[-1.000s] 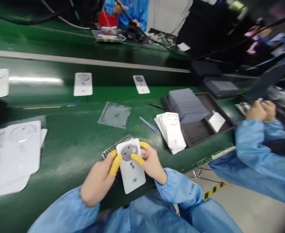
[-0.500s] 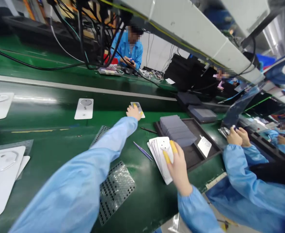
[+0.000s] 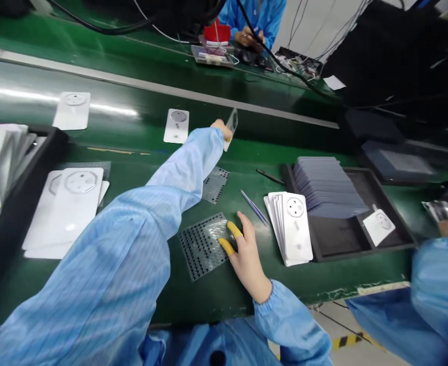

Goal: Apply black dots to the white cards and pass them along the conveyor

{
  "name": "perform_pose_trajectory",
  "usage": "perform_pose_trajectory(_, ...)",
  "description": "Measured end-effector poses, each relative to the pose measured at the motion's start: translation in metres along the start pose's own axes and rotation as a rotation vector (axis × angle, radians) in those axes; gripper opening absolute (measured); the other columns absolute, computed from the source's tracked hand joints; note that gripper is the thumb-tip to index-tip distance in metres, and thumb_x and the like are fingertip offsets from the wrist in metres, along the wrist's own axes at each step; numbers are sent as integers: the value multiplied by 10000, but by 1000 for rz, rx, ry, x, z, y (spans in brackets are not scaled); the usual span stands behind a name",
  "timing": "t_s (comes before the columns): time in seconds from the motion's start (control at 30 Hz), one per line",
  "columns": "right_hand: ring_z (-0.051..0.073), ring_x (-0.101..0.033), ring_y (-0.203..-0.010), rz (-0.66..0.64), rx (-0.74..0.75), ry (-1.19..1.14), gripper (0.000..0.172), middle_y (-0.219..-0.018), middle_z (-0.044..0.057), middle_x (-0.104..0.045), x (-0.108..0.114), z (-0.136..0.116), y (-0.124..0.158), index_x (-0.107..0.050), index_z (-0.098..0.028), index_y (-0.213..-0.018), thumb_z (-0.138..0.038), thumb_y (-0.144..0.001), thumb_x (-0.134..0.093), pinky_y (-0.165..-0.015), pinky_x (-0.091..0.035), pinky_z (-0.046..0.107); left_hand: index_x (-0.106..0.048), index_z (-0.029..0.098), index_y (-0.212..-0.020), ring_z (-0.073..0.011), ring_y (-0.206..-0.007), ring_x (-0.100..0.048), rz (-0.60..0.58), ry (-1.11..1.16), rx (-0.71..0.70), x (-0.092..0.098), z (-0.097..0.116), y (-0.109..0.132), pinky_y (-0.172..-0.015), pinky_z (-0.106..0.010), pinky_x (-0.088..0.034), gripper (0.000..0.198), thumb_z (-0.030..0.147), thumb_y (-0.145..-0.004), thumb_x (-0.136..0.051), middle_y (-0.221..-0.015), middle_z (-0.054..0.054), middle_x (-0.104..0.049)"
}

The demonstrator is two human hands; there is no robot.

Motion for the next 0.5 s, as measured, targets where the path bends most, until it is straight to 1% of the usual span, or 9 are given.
perform_pose_trajectory(0.07,297,-364,-1390,14,-89,-186,84,-1430,168,-465,-3,1,-1,-635,-179,-947,-198,-871,-607,-1110,-351,578,-555,20,-1220,-297,-1082,-631,-23,34,-7,17,-6,12,-900,-451,-516,382,109,-857,-633,-1186,-172,-634)
perform_pose_trajectory(0.13,269,-543,-1242,9,-211,-401,51,-1250,144,-622,0,0,-1,-621,-195,-867,-245,-858,-627,-1048,-443,530,-461,21,-1332,-297,-1117,-622,-23,74,-47,37,-22,39,-925,-440,-502,513,36,-840,-605,-1258,-185,-609)
perform_pose_trajectory(0.2,213,-700,-925,-29,-300,-556,121,-980,98,-724,6,-2,-2,-584,-200,-909,-310,-870,-618,-833,-584,419,-228,134,-1485,-264,-1223,-559,12,126,-124,58,-50,81,-978,-414,-482,799,30,-804,-633,-1442,-153,-473)
perform_pose_trajectory(0.23,179,-711,-765,-56,-341,-631,159,-876,69,-736,10,-4,-3,-557,-203,-943,-334,-875,-615,-703,-603,351,-127,140,-1512,-270,-1296,-493,49,209,-244,69,-66,107,-1011,-401,-461,954,12,-745,-678,-1505,-157,-389)
perform_pose_trajectory(0.3,123,-663,-570,-107,-449,-827,243,-783,29,-742,16,-10,-5,-509,-210,-994,-357,-857,-646,-536,-562,250,-198,196,-1509,-289,-1349,-433,89,360,-400,84,-102,169,-1053,-392,-442,1075,95,-627,-804,-1537,-116,-360)
perform_pose_trajectory(0.33,106,-643,-539,-129,-511,-939,292,-780,22,-746,19,-13,-6,-496,-213,-1007,-359,-832,-679,-511,-542,223,-356,209,-1455,-303,-1324,-464,125,414,-361,86,-119,201,-1053,-400,-449,1003,151,-582,-846,-1496,-95,-434)
perform_pose_trajectory(0.4,88,-625,-533,-158,-609,-1108,358,-793,19,-754,21,-20,-6,-495,-215,-1017,-353,-787,-733,-515,-527,202,-688,189,-1139,-306,-1162,-608,175,552,-119,77,-150,260,-994,-388,-508,592,244,-576,-863,-1256,-64,-667)
perform_pose_trajectory(0.43,84,-621,-534,-168,-628,-1143,365,-793,18,-755,21,-22,-6,-499,-216,-1014,-351,-778,-742,-521,-525,199,-755,172,-963,-307,-1039,-671,176,660,36,66,-161,286,-937,-393,-546,391,299,-606,-849,-1087,-67,-745)
perform_pose_trajectory(0.5,84,-617,-533,-187,-639,-1157,361,-785,11,-752,16,-26,-4,-500,-220,-1011,-347,-776,-744,-534,-528,204,-773,155,-822,-319,-835,-722,177,726,139,37,-171,325,-790,-442,-602,327,436,-655,-801,-867,-86,-780)
Point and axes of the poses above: each hand's wrist, its own y-axis away from the middle knuckle, its own x-axis out of the back of the hand, z = x × y, the point moved 1 cm from there along -y, towards the middle knuckle
